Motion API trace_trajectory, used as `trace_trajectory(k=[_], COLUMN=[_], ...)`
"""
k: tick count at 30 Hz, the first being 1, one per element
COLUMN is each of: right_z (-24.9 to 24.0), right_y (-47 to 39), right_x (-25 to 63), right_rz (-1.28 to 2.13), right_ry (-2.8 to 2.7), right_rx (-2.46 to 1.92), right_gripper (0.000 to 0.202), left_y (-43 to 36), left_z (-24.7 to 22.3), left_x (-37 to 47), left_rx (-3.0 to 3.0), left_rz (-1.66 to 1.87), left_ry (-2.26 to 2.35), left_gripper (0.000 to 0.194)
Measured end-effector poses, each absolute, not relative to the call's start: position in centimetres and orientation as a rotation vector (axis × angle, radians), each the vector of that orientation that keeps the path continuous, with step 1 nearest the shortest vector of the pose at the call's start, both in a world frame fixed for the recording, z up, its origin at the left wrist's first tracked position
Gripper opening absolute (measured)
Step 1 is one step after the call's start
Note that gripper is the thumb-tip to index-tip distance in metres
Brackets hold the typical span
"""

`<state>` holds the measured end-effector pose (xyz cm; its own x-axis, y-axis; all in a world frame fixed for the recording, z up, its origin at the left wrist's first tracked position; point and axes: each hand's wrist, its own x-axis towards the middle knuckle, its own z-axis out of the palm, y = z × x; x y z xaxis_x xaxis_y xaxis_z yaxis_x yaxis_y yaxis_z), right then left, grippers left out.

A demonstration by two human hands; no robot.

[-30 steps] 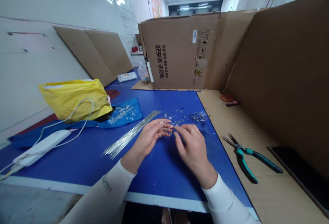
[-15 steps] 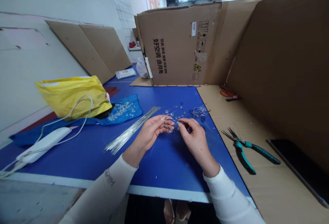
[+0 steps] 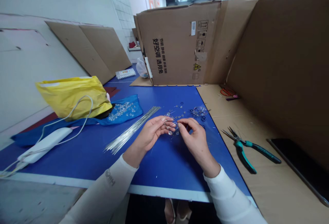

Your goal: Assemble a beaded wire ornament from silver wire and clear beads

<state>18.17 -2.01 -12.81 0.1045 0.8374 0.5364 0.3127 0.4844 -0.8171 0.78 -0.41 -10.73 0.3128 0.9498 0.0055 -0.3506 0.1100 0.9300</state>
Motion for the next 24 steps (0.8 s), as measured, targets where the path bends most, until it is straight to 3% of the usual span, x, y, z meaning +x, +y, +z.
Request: trace_trajectory(k=[14,21,24], right_z=[-12.7,-12.5,-12.8], right_y=[-2.0,-2.3,-2.3], right_x=[18.7,18.8,18.7], right_rz=[0.501,1.202,1.345], right_ry=[-1.483,-1.477,-1.433], right_rx=[-1.053,-0.937,-0.87], right_gripper=[0.022,0.041,0.042], left_y=[-0.6,-1.0,-0.9], left_z=[-10.1,-10.0,-10.1], left_x=[0.2,-0.5,-0.5], left_rx=[1.053,1.087,1.082], left_rz=[0.958,0.723,0.727], left_ry=[0.712,0.604,0.628], left_gripper=[0.037,0.033,0.035])
